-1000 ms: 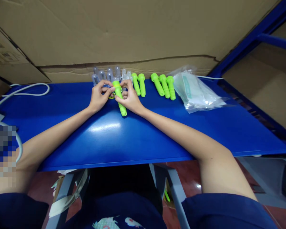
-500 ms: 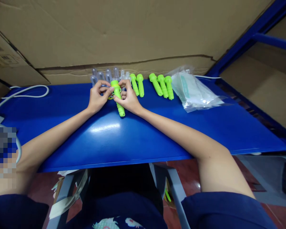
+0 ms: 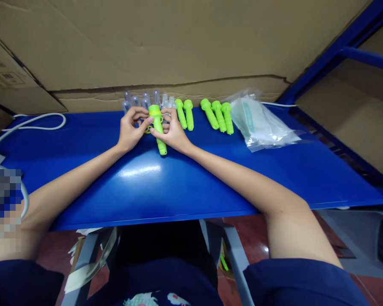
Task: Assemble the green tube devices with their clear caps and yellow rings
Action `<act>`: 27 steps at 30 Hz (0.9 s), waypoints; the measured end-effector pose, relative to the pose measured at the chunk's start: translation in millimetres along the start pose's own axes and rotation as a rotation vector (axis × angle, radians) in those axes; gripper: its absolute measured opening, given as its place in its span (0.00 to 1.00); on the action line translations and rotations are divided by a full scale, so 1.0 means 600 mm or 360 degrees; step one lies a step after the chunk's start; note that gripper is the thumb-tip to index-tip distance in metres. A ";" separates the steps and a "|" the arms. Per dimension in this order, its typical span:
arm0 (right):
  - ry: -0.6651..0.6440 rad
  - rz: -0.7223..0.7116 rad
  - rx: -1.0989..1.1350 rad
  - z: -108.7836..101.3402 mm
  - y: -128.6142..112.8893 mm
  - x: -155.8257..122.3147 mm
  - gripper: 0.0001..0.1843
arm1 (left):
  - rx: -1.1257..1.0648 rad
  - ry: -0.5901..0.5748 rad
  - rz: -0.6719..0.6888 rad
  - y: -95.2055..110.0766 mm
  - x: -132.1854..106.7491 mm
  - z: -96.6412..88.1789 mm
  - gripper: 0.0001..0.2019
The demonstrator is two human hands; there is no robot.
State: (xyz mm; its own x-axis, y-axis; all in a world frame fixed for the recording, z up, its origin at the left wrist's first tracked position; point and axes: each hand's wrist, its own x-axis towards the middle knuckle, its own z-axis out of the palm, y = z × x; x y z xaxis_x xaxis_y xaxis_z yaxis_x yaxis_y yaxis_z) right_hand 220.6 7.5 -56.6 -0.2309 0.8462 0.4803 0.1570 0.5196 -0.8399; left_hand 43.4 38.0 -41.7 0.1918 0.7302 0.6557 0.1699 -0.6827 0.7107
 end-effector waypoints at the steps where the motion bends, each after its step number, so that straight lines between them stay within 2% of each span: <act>1: 0.0015 0.0004 0.0012 0.000 0.002 0.000 0.38 | 0.0002 -0.0006 -0.0007 0.000 0.000 0.000 0.23; 10: 0.0050 -0.0010 0.0024 -0.006 0.013 0.001 0.35 | 0.0020 -0.0083 -0.0002 -0.005 0.005 -0.002 0.23; 15: 0.0062 -0.0018 -0.0010 -0.004 0.011 0.001 0.33 | 0.0068 -0.0046 0.0054 -0.003 0.004 -0.003 0.23; 27: -0.0048 0.0178 0.0031 -0.004 -0.009 0.006 0.30 | 0.0137 -0.0031 0.0219 -0.011 0.004 -0.005 0.24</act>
State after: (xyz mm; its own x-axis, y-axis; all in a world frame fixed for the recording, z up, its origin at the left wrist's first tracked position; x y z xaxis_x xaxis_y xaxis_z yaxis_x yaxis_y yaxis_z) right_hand 221.4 8.1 -49.3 -0.2418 0.8945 0.3759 0.1649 0.4197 -0.8926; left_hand 39.6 44.3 -43.8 0.2376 0.6297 0.7396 0.2229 -0.7764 0.5895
